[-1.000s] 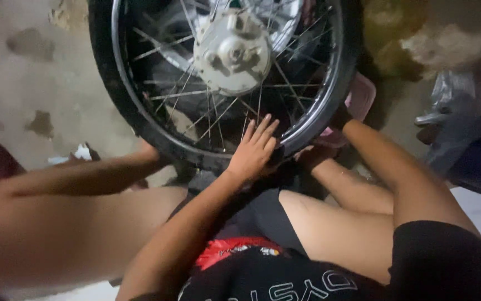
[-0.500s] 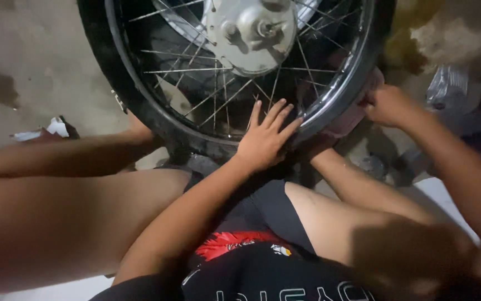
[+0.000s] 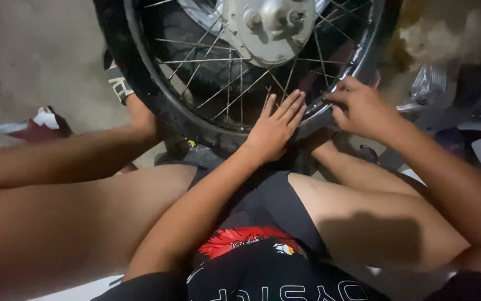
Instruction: Disassembling the spokes of a motorcycle wheel and placing them into a plastic basin using a hand tool
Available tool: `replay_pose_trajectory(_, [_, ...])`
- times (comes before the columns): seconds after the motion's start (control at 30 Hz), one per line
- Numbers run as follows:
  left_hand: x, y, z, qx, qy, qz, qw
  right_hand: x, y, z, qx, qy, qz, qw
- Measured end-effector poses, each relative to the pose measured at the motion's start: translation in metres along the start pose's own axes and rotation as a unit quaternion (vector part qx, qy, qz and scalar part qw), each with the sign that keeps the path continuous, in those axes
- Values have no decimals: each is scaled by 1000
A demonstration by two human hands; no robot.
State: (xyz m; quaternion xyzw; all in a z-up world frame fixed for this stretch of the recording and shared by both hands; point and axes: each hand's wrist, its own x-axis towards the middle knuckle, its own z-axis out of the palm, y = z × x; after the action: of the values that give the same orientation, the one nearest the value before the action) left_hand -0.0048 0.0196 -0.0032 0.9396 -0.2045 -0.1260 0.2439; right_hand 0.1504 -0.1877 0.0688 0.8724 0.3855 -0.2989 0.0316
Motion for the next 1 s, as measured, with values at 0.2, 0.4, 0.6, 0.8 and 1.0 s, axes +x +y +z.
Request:
replay_pose_trajectory(0.2, [1,-5,1,8,-12,16,1000,14,-9,16,-122,-53,17,991])
replay_pose_trajectory(0.4, [0,-7,-9,6,-21,14,1000,21,-30,-24,-72,-169,90,979])
replay_pose_trajectory(0.6, [-1,-6,-13,-10,-21,-9,1000,37,-47,-33,-55,-219,132,965])
replay_pose_trajectory(0.8, [-1,-8,-12,40,3,0,999,37,-21,-23,-12,-259,107,960])
replay_pose_trajectory(1.0, [0,-8,-10,33,-8,2,999,37,-24,-30,-56,-290,111,949])
